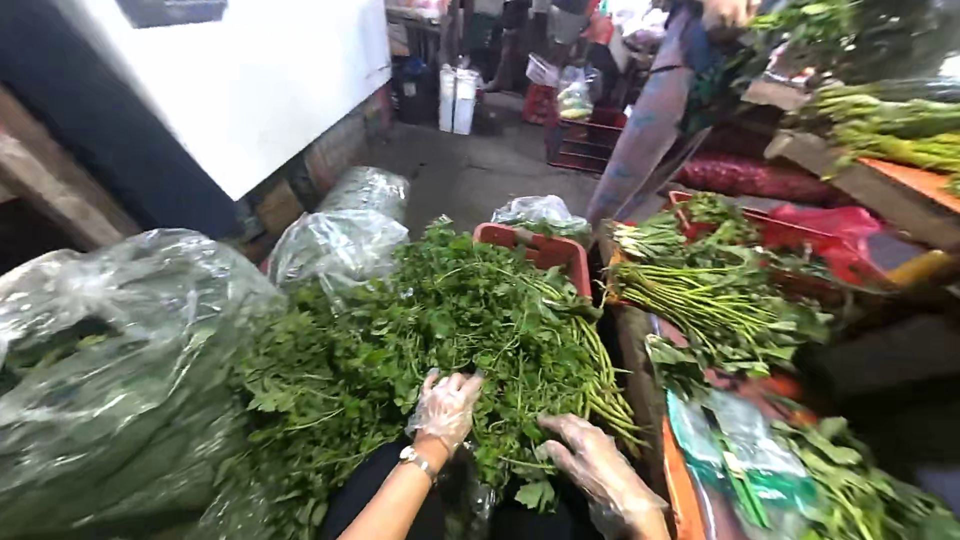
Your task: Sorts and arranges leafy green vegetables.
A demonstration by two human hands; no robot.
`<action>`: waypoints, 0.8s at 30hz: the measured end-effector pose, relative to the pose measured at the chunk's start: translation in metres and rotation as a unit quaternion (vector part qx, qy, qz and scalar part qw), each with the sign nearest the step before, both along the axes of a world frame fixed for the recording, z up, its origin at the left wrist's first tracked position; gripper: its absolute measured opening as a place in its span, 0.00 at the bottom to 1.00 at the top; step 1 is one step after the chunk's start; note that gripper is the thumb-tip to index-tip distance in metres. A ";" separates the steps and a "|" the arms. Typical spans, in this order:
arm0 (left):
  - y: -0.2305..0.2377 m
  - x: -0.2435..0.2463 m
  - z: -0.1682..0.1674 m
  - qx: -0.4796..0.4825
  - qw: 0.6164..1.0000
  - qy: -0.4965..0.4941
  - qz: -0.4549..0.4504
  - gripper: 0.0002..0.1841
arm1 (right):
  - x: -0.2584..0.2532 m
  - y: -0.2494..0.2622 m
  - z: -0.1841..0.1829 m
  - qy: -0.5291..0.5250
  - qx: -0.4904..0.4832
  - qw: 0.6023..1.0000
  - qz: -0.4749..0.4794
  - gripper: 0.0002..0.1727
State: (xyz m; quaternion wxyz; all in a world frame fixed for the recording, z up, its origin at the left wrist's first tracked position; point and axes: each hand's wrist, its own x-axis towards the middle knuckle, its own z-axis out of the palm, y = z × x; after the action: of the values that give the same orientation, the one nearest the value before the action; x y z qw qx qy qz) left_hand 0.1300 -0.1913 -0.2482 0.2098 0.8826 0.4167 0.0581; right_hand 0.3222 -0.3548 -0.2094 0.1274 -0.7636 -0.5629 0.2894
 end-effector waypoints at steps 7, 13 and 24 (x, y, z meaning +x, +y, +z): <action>-0.004 0.002 0.008 -0.007 0.999 0.043 0.008 0.22 | 0.000 0.003 0.009 0.003 -0.023 1.000 0.013 0.26; -0.010 -0.001 0.009 0.036 0.999 0.019 0.000 0.20 | -0.005 0.001 0.010 0.012 0.005 1.000 0.020 0.25; -0.005 0.001 -0.003 0.083 0.996 0.002 -0.037 0.21 | -0.004 -0.002 -0.013 0.039 0.060 0.997 0.005 0.23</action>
State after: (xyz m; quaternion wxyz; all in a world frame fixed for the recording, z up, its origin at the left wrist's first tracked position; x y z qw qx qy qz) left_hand 0.1312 -0.1959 -0.2508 0.1373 0.9117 0.3783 0.0832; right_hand 0.3180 -0.3568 -0.2225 0.1936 -0.7402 -0.5775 0.2849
